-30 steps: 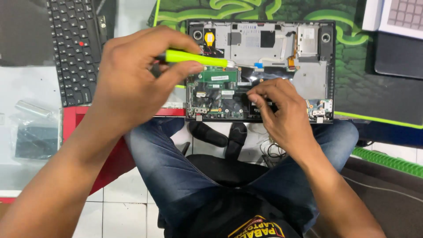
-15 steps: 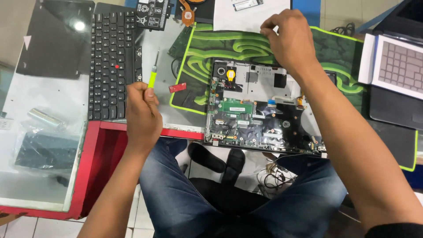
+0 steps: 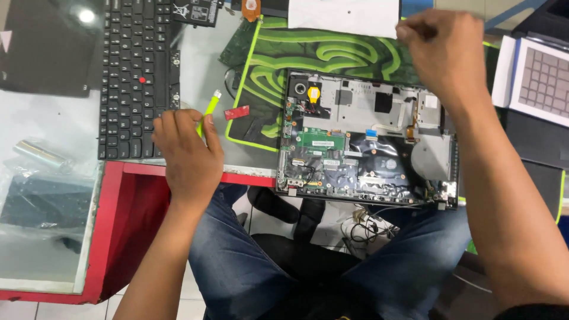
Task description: Disassembling a laptop by removing internal screws and disconnecting various components like the motherboard and ribbon cables.
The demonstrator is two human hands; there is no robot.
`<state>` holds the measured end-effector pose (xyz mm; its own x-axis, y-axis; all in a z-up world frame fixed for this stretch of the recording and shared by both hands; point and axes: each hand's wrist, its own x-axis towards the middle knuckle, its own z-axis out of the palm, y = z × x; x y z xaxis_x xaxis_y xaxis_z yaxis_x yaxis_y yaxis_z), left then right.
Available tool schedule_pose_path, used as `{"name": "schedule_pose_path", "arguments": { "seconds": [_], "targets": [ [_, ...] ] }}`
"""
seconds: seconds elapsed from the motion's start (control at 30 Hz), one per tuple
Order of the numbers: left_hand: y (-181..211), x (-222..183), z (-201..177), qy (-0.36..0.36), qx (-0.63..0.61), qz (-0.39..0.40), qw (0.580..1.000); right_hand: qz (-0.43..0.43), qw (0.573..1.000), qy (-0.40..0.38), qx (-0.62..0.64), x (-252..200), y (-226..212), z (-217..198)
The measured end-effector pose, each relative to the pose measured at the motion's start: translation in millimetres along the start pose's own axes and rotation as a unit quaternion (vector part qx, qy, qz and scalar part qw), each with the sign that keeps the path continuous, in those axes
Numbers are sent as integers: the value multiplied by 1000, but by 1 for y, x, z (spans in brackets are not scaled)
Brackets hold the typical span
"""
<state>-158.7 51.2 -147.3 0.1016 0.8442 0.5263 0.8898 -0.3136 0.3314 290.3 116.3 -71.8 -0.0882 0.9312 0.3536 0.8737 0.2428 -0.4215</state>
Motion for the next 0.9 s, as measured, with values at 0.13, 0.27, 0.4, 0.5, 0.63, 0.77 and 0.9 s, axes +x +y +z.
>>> {"name": "schedule_pose_path", "arguments": {
  "seconds": [0.13,0.27,0.4,0.5,0.63,0.77,0.9],
  "targets": [
    [15,-2,-11,43,-1,34,998,170,982,-73,-45,-97,-40,-60],
    [40,-23,-18,-25,-130,87,987,368,911,-177,-61,-155,-66,-84],
    [86,-38,-27,-135,-252,88,954,439,865,-240,-31,-172,-79,-87],
    [102,-40,-21,-129,-260,111,951,369,900,-232,10,-186,-66,-81],
    [120,-2,-22,-180,-219,176,943,298,923,-243,-4,-202,-59,-83],
    [138,33,10,-268,-227,256,901,156,961,-227,-35,-219,-51,-85],
    [161,52,62,-332,-168,267,889,62,973,-202,-91,-244,-38,-82]
  ]
}}
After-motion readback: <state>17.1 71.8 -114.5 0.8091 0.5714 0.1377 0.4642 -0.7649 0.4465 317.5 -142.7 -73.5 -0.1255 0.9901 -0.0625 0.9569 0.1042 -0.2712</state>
